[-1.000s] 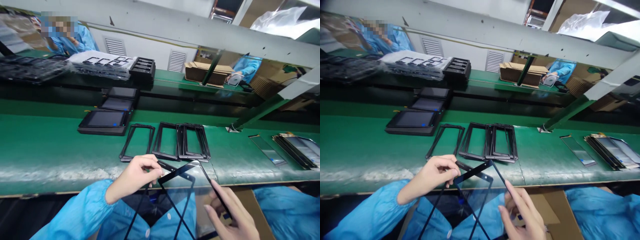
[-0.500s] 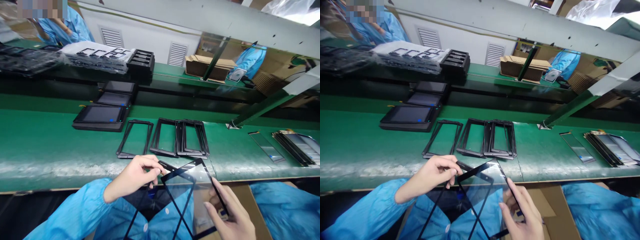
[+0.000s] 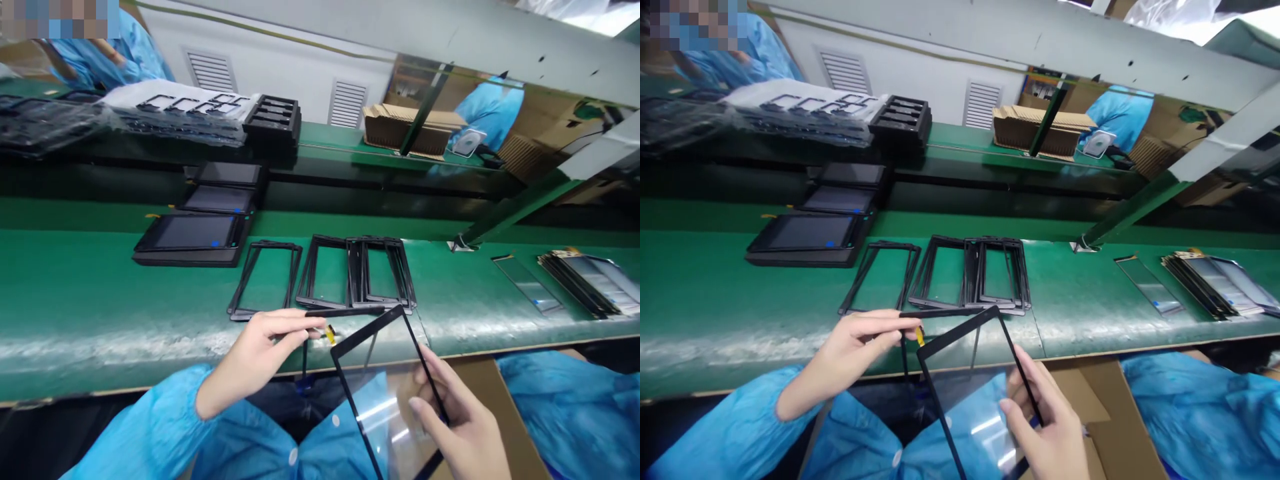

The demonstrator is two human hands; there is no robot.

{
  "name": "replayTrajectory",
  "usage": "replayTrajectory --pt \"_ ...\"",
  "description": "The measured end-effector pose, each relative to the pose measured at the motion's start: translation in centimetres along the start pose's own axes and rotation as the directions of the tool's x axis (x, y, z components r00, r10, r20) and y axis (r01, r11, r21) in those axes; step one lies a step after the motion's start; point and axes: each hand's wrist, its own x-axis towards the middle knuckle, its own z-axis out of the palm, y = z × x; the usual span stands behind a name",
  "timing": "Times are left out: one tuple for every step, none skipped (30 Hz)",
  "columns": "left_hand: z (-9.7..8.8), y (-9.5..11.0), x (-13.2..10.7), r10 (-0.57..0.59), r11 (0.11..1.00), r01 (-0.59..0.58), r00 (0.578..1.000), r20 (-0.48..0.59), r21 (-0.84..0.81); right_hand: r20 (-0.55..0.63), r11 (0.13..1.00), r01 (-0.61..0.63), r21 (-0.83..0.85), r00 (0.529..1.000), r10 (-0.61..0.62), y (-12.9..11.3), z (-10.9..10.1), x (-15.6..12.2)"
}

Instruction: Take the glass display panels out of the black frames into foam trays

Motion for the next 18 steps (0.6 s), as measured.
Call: replayTrajectory --pt "0.0 -0.1 0.0 -0.002 1.0 0.001 0.999 -0.033 -0.027 0.034 0.997 -0.044 0.057 0.999 0.042 0.1 0.2 0.0" --pt "0.1 -0.2 -0.1 -0.012 0.998 0.008 0.997 -0.07 -0.059 0.064 0.99 -0.08 0.116 0.995 0.073 0.2 0.5 -0.1" --pt "0.2 -0.4 -0.1 -0.031 0.995 0.02 0.993 -0.115 -0.095 0.083 0.979 -0.106 0.173 0.992 0.093 0.2 1.0 -0.2" --pt "0.5 -0.5 -0.2 -0.059 0.99 0.037 0.986 -0.155 -0.136 0.074 0.967 -0.128 0.222 0.991 0.114 0.2 1.5 -0.3" --pt "0.7 -0.6 -0.2 -0.089 0.982 0.054 0.979 -0.186 -0.183 0.059 0.954 -0.142 0.263 0.99 0.131 0.2 2.0 -0.4" --pt "0.9 -0.7 -0.3 -0.116 0.971 0.067 0.972 -0.202 -0.231 0.047 0.943 -0.151 0.296 0.989 0.143 0.2 2.5 -0.6" --pt "1.1 -0.8 -0.3 -0.139 0.958 0.079 0.969 -0.206 -0.274 0.044 0.934 -0.159 0.32 0.987 0.153 0.2 3.0 -0.7" --pt "1.2 -0.9 -0.3 -0.157 0.948 0.09 0.967 -0.202 -0.305 0.052 0.927 -0.166 0.336 0.986 0.158 0.3 3.4 -0.7" --pt "1.3 -0.9 -0.3 -0.172 0.94 0.101 0.965 -0.197 -0.325 0.062 0.922 -0.17 0.347 0.985 0.159 0.3 3.6 -0.8" --pt "1.3 -0.9 -0.2 -0.179 0.937 0.105 0.963 -0.2 -0.334 0.078 0.919 -0.174 0.354 0.985 0.156 0.3 3.8 -0.8" --pt "1.3 -0.9 -0.2 -0.181 0.936 0.102 0.961 -0.211 -0.337 0.096 0.915 -0.177 0.362 0.984 0.153 0.3 3.9 -0.7" --pt "1.3 -0.9 -0.2 -0.179 0.937 0.096 0.958 -0.225 -0.335 0.109 0.91 -0.183 0.371 0.982 0.153 0.2 4.1 -0.7" --pt "1.3 -0.8 -0.2 -0.168 0.94 0.082 0.956 -0.242 -0.331 0.114 0.903 -0.192 0.385 0.981 0.16 0.1 4.2 -0.6" --pt "1.3 -0.8 -0.3 -0.149 0.944 0.06 0.955 -0.256 -0.326 0.114 0.892 -0.203 0.405 0.979 0.172 -0.1 4.4 -0.6" --pt "1.3 -0.8 -0.3 -0.119 0.948 0.031 0.957 -0.265 -0.317 0.108 0.877 -0.216 0.428 0.976 0.188 -0.4 4.6 -0.6" --pt "1.4 -0.8 -0.3 -0.083 0.952 -0.005 0.959 -0.272 -0.308 0.099 0.861 -0.228 0.454 0.974 0.206 -0.6 4.9 -0.6" --pt "1.4 -0.8 -0.3 -0.047 0.953 -0.039 0.96 -0.275 -0.299 0.091 0.846 -0.238 0.478 0.971 0.221 -0.9 5.3 -0.6" --pt "1.4 -0.9 -0.4 -0.014 0.954 -0.07 0.961 -0.277 -0.291 0.091 0.831 -0.247 0.499 0.968 0.233 -1.1 5.6 -0.6"
